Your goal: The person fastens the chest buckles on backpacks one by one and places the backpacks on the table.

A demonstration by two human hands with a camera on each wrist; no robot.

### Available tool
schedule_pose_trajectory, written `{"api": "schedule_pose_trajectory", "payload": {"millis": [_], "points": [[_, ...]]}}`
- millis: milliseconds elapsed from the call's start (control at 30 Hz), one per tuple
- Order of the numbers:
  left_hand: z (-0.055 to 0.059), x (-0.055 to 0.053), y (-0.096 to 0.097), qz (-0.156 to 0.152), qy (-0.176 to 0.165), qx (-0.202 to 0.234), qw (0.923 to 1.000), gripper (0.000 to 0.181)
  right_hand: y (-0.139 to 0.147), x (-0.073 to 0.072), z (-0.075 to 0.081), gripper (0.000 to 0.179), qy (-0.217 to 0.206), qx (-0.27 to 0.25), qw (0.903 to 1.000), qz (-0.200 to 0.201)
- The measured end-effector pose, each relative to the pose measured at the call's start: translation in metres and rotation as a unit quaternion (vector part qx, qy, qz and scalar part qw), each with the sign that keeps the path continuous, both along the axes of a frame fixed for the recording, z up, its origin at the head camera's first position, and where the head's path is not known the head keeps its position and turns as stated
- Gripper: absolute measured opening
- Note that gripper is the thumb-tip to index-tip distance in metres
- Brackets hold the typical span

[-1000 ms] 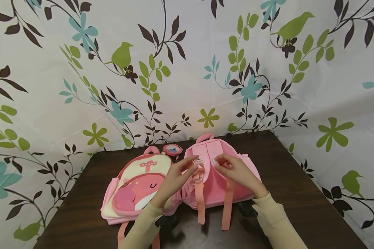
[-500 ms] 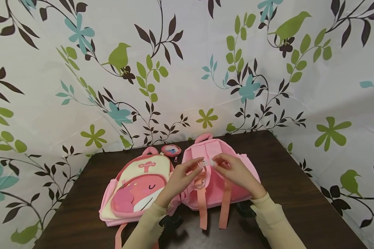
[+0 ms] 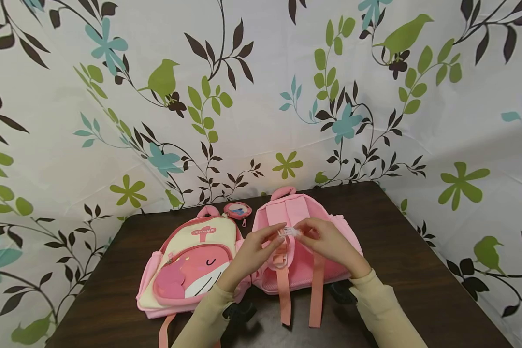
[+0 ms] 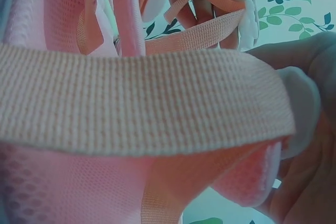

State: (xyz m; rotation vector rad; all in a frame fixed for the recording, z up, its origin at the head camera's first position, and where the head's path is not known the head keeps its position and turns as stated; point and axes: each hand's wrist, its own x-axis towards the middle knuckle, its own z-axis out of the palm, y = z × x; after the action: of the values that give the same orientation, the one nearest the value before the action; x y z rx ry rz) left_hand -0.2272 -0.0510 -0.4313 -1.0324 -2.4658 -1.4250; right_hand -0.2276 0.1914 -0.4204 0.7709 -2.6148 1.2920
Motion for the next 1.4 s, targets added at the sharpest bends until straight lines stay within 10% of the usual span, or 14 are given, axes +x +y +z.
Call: {"api": "schedule_pose_trajectory", "payload": {"millis": [700, 1400], "points": [[0.0004, -0.0021, -0.0021, -0.033, 0.012, -0.043, 0.9984, 0.040, 0.0035, -0.0010, 0.0004, 0.021, -0.011, 0.003, 0.9998, 0.016], [-0.0089, 0.0028, 0.0067, 0.007, -0.031, 0.005, 0.9995, 0.040, 0.0005, -0.0001, 0.0010, 0.023, 0.020, 0.019, 0.9996, -0.008]]}}
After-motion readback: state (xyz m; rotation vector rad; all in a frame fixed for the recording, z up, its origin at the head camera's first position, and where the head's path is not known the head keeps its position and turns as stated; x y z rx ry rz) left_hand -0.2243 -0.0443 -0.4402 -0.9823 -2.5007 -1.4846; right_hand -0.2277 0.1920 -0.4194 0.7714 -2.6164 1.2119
